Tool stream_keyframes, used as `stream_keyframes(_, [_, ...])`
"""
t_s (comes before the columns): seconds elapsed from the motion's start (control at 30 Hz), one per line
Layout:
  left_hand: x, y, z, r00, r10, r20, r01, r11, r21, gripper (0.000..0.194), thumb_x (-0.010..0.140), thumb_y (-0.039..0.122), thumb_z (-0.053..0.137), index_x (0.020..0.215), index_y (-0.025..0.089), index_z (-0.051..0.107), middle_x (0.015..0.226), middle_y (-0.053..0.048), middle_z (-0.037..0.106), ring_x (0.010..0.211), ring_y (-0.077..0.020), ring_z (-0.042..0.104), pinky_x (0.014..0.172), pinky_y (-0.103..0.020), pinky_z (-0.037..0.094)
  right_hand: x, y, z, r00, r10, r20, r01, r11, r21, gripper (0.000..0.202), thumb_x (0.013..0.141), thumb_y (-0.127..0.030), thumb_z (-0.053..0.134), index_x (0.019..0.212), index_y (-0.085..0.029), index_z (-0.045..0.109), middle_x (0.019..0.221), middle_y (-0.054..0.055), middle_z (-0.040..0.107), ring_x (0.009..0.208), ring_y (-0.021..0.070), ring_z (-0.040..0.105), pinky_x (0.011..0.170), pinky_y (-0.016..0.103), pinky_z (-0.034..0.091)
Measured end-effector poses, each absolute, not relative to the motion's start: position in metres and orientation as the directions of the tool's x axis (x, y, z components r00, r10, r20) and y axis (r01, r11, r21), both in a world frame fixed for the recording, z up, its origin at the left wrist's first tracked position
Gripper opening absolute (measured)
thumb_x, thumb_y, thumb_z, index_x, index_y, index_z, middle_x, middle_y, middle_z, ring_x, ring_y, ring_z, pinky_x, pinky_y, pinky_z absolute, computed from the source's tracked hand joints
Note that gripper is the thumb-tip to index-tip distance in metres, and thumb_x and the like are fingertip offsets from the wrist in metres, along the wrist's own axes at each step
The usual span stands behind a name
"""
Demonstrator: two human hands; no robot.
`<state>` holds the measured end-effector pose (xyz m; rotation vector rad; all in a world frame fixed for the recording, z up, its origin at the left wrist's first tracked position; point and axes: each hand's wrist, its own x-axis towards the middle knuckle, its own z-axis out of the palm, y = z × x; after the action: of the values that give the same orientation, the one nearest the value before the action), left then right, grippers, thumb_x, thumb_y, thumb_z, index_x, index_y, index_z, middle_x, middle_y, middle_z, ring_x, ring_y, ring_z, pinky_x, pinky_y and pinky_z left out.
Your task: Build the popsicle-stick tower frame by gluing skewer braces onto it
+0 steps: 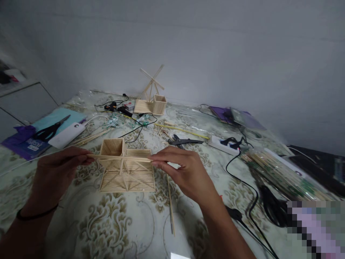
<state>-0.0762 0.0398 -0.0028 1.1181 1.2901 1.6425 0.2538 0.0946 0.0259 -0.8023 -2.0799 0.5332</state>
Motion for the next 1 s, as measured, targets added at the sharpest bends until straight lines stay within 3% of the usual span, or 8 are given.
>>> stream_keyframes(0.17, [-0.081,0.0396,-0.0065,-0.335,0.929,0.156,-0.041,-0.18,0.983,0.016,0.074,0.027,0.099,0.089,0.029,0.092,0.092,-0.004,0.088,0.078,-0.0229,0.085,0.081,-0.03,0.075,0.258,0.0953,0.0256,-0.447,0.721,0.53,0.364,0.688,-0.628,0.014,0.104,-0.032,0.077,0.103,-0.032,0.091,0.094,0.004,0.089,0.081,0.0207,0.083,0.073,0.032,0.068])
stream_keyframes(0.7, [-0.083,0.0395,-0.0055,-0.309,0.931,0.196,0.007,-0.204,0.979,0.016,0.074,0.028,0.1,0.087,0.027,0.092,0.089,-0.005,0.087,0.073,-0.022,0.083,0.075,-0.03,0.075,0.2618,0.0992,0.0269,-0.398,0.801,0.448,0.288,0.573,-0.768,0.01,0.095,-0.036,0.087,0.089,-0.028,0.089,0.085,0.004,0.087,0.076,0.019,0.082,0.067,0.029,0.066])
stream_keyframes(1.0, [-0.0852,0.0406,-0.0084,-0.319,0.925,0.206,-0.002,-0.218,0.976,0.015,0.074,0.025,0.098,0.088,0.026,0.091,0.088,-0.003,0.087,0.073,-0.0219,0.084,0.074,-0.029,0.074,0.2621,0.0989,0.0267,-0.396,0.803,0.446,0.289,0.57,-0.769,0.004,0.094,-0.029,0.087,0.09,-0.028,0.089,0.086,0.004,0.087,0.075,0.0181,0.081,0.065,0.027,0.063])
